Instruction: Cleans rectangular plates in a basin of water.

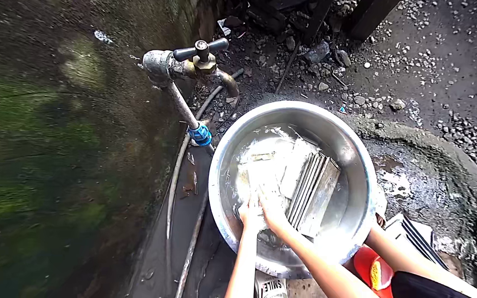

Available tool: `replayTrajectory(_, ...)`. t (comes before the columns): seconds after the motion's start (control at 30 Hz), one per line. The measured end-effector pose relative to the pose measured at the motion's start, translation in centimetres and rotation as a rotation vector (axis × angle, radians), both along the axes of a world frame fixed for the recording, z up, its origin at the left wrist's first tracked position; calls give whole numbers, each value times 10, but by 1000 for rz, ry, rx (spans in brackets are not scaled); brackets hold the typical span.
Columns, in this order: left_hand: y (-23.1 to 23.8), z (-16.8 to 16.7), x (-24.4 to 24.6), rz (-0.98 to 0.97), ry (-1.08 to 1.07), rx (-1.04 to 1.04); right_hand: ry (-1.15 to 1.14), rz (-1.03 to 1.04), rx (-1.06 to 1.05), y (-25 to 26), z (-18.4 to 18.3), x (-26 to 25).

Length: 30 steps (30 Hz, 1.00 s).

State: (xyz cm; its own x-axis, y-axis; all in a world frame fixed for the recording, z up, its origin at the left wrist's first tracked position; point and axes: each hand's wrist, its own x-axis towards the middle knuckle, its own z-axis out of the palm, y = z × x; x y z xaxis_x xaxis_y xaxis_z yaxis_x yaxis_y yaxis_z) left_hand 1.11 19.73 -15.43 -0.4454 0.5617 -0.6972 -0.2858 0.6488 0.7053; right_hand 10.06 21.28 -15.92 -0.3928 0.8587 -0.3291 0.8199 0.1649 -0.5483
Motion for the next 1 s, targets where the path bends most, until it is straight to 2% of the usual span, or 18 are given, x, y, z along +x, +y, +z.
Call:
replayTrajectory(0.07,1,-1,0,19,-41,12,-29,-121,49,18,-7,-15)
replayTrajectory(0.13,1,-1,-1,57,-71,18,61,-119,57,2,-9,-10)
replayTrajectory(0.23,3,0,1,78,-75,14,149,83,-29,-51,6,20)
replayTrajectory(0.3,2,0,1,51,-43,-13,170,184,-27,-61,8,32)
replayTrajectory(0.53,0,3,0,67,-74,-3,39,-127,32,19,-9,-16)
replayTrajectory(0.6,2,4,0,85,-77,-3,103,-40,-37,-1,-2,-2)
replayTrajectory(0.7,3,4,1,93,-73,-37,141,257,-191,-51,20,39)
replayTrajectory(0.8,3,-1,2,49,-40,-38,127,383,-208,-54,24,58)
replayTrajectory(0.93,2,3,1,69,-60,-45,71,65,-157,-18,17,19)
replayTrajectory(1.0,0,2,0,73,-74,-42,73,-17,-153,-16,17,8)
